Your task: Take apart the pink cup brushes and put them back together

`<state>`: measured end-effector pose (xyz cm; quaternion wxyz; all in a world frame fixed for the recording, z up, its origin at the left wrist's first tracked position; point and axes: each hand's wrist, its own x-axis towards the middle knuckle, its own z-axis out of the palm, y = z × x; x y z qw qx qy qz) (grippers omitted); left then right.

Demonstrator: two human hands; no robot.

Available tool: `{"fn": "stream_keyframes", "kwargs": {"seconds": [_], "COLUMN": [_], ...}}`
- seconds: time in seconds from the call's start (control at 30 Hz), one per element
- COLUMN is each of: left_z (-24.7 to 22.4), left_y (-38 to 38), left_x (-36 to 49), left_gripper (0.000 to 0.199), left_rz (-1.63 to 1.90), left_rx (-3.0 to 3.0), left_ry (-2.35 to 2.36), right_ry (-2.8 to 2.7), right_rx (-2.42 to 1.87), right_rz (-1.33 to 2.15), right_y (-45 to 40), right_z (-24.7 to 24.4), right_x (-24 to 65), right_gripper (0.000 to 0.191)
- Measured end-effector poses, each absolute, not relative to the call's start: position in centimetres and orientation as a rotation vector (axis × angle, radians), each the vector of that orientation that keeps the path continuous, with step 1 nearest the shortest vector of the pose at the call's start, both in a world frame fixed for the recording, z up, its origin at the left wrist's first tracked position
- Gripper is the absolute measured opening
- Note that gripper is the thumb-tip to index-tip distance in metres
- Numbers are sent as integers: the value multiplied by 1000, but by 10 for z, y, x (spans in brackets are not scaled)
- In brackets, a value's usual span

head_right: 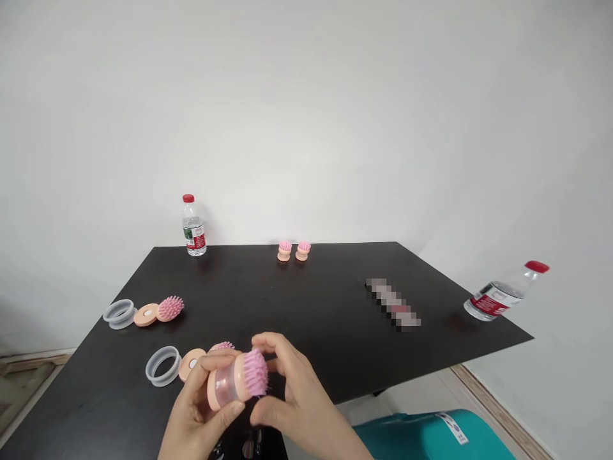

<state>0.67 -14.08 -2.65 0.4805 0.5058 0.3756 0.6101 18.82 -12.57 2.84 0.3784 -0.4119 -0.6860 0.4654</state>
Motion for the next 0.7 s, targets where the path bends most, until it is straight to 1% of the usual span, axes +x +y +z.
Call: {"fn": "stream_keyframes", "kwargs": {"seconds": [0.03, 0.07, 0.1, 0.2, 0.27, 0.3, 0.33, 0.4, 0.47, 0.5, 0.53, 0.57, 0.63, 0.7], "left_z": [-25, -24, -23, -24, -25, -25, -25, -23, -19, -17, -16, -16, -17, -19], "left_y": [-140, -140, -140, -143, -146, -147, -148, -149, -147, -146, -144, -143, -143, -143], "left_x": [6, 6, 6, 11, 14, 15, 15, 15, 12, 11, 9, 8, 6, 7], "left_gripper": [36, 37, 38, 42, 39, 35, 32, 30, 35, 38, 41, 43, 47, 48], "left_rz": [1465, 1452, 1443, 1420, 1467, 1508, 1545, 1579, 1547, 1513, 1474, 1434, 1369, 1353], "left_rx": [1157, 1091, 1038, 1000, 1077, 1130, 1175, 1203, 1141, 1097, 1057, 1022, 966, 944], "left_ry": [922, 919, 905, 865, 908, 942, 973, 1000, 997, 990, 975, 949, 884, 847], "right_ry": [-1788, -1843, -1910, -2045, -1998, -1954, -1910, -1849, -1868, -1908, -1966, -2025, -2083, -2049], "right_rx": [-1043, -1047, -1047, -1015, -1072, -1110, -1128, -1083, -1005, -992, -991, -984, -927, -866], "right_rz": [1136, 1082, 1027, 899, 879, 899, 933, 1004, 1006, 974, 932, 887, 824, 816], "right_y": [-126, -127, -128, -128, -127, -126, -126, -125, -125, -125, -125, -125, -124, -123], "right_z": [29, 31, 32, 34, 31, 28, 24, 19, 16, 16, 18, 19, 23, 26], "right_x": [190, 192, 192, 190, 187, 187, 186, 188, 191, 192, 193, 193, 193, 190], "right_gripper": [73, 78, 73, 39, 28, 29, 35, 58, 85, 91, 89, 80, 54, 39]}}
